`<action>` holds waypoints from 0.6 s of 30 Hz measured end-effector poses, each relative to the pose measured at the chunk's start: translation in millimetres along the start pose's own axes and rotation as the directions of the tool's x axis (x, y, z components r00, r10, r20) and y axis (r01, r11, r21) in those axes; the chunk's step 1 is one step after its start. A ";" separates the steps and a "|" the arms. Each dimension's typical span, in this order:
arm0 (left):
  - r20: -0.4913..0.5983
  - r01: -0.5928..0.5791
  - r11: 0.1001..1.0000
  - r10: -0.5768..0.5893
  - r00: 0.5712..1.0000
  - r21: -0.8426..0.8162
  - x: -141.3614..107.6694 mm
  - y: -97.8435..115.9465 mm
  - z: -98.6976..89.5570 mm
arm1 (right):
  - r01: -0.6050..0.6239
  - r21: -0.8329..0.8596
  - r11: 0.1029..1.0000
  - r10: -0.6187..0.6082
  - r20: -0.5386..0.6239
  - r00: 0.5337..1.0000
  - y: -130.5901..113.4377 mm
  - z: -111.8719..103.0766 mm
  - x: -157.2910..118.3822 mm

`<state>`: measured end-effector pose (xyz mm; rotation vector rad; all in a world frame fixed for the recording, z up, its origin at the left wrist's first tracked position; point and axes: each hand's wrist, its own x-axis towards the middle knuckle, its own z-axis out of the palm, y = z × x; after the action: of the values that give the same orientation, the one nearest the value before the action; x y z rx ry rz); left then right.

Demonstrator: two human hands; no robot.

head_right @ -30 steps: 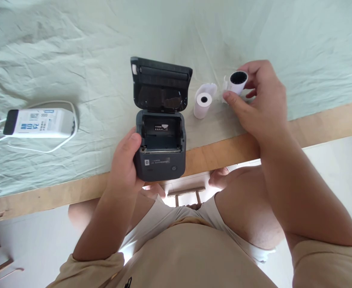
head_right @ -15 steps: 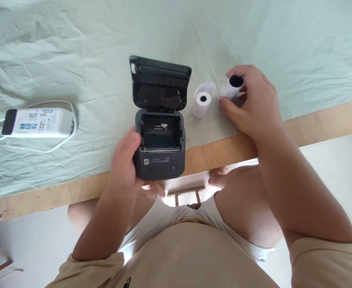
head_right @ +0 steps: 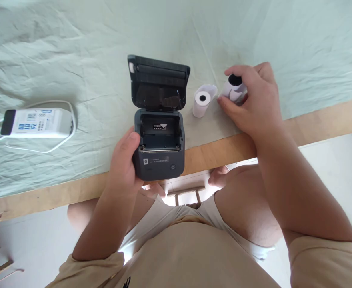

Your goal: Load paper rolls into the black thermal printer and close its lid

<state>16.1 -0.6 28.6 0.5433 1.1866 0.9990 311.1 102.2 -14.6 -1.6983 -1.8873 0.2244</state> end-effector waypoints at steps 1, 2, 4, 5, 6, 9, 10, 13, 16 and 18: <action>-0.003 -0.002 1.000 0.002 1.000 -0.003 -0.3 -0.1 0.2 | -0.002 -0.006 1.000 0.002 -0.006 1.000 -1.2 0.0 -0.3; -0.008 -0.006 1.000 0.006 1.000 -0.005 -0.4 -0.3 0.4 | 0.002 -0.016 1.000 -0.002 -0.015 1.000 -2.6 -0.1 -0.7; -0.011 -0.014 1.000 0.014 1.000 -0.008 -0.3 -1.1 0.2 | 0.017 -0.037 0.999 -0.018 -0.030 0.999 -5.3 -0.6 -1.4; -0.006 -0.015 1.000 0.015 1.000 -0.008 -0.1 -1.6 -0.1 | 0.024 -0.043 0.999 -0.026 -0.039 0.999 -6.1 -0.8 -1.7; 0.002 -0.015 1.000 0.015 1.000 -0.009 0.2 -2.0 -0.5 | 0.030 -0.048 0.998 -0.032 -0.044 0.999 -6.4 -0.9 -1.9; 0.018 -0.015 1.000 0.015 1.000 -0.019 1.0 -3.3 -1.3 | 0.041 -0.065 0.997 -0.044 -0.052 0.998 -4.1 -0.9 -2.1; 0.012 -0.022 0.999 0.022 1.000 -0.024 1.1 -3.6 -1.3 | 0.048 -0.068 0.997 -0.052 -0.050 0.997 -2.5 -0.9 -2.1; -0.006 -0.033 0.999 0.033 0.999 -0.024 1.0 -3.8 -1.1 | 0.070 -0.047 0.996 -0.072 -0.034 0.997 3.1 -1.1 -2.3; 0.006 -0.017 1.000 0.017 1.000 0.000 1.0 -3.2 -1.7 | 0.102 -0.038 0.994 -0.103 -0.024 0.994 7.8 -1.6 -3.4; 0.013 -0.016 1.000 0.016 1.000 -0.002 1.2 -2.9 -2.3 | 0.122 -0.052 0.991 -0.124 -0.028 0.992 10.1 -1.7 -4.1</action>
<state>15.0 -1.3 24.9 0.5579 1.1714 1.0088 320.7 99.6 -19.4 -1.6008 -1.9813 0.1020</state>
